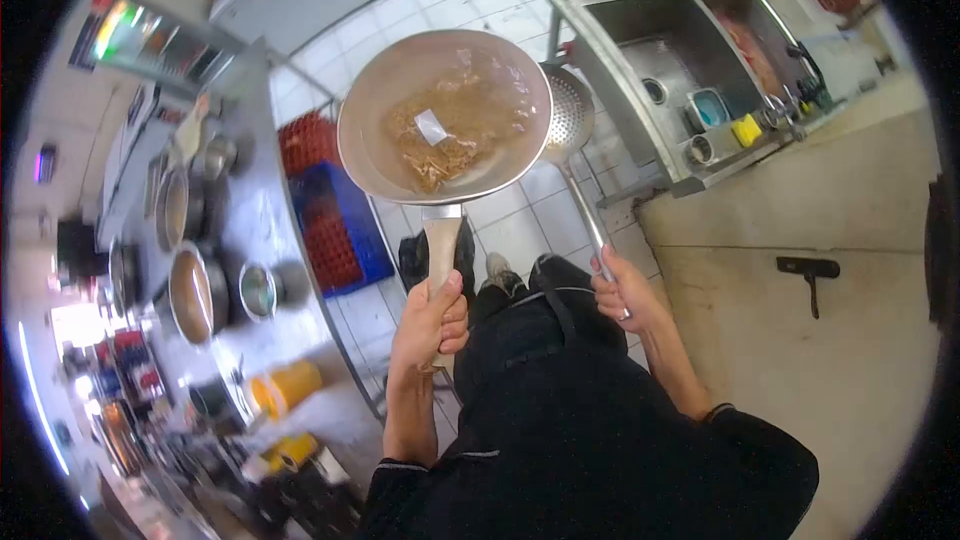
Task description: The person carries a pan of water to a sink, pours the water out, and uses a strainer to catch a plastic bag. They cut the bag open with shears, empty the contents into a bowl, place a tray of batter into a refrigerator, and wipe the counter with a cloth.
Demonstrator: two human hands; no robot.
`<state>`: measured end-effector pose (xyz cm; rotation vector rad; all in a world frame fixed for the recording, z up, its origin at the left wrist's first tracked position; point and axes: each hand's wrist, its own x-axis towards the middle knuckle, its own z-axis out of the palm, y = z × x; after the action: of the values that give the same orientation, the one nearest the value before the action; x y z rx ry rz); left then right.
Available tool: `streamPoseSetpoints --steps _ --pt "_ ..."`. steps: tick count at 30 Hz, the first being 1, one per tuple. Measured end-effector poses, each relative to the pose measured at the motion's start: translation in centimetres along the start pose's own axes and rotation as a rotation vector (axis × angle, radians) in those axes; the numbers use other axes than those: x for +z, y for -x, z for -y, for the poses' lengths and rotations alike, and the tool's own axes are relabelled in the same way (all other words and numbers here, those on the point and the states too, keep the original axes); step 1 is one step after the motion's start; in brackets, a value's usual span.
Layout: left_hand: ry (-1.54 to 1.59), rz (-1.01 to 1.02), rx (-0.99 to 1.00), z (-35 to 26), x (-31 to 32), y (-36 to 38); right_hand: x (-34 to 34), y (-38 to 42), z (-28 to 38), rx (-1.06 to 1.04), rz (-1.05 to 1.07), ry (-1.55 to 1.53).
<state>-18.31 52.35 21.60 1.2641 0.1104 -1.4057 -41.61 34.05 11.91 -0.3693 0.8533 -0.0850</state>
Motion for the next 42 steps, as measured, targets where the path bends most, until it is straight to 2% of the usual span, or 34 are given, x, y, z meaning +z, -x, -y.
streamPoseSetpoints --steps 7,11,13,17,23,29,35,42 --pt "-0.181 0.175 -0.073 -8.3 2.9 -10.2 4.7 0.0 5.3 -0.154 -0.101 -0.137" --pt "-0.3 0.193 -0.105 -13.5 9.1 -18.0 4.1 -3.4 12.3 -0.209 -0.166 -0.163" --pt "-0.33 0.223 -0.121 -13.9 10.5 -19.7 3.6 -3.4 13.0 -0.223 -0.179 -0.183" --pt "-0.412 0.239 -0.145 -17.2 16.8 -26.3 1.8 -5.7 19.2 -0.251 -0.197 -0.245" --pt "-0.547 0.341 -0.172 -19.6 24.6 -34.7 -0.7 -7.7 27.3 -0.377 -0.309 -0.273" --pt "-0.683 0.423 -0.24 -21.9 30.3 -42.3 -0.8 -10.2 33.5 -0.408 -0.468 -0.318" --pt "-0.83 0.515 -0.27 -24.1 34.6 -49.0 -0.7 -14.0 37.7 -0.507 -0.515 -0.455" --pt "-0.989 0.588 -0.304 -24.3 37.4 -53.7 -0.7 -17.1 39.3 -0.564 -0.547 -0.567"
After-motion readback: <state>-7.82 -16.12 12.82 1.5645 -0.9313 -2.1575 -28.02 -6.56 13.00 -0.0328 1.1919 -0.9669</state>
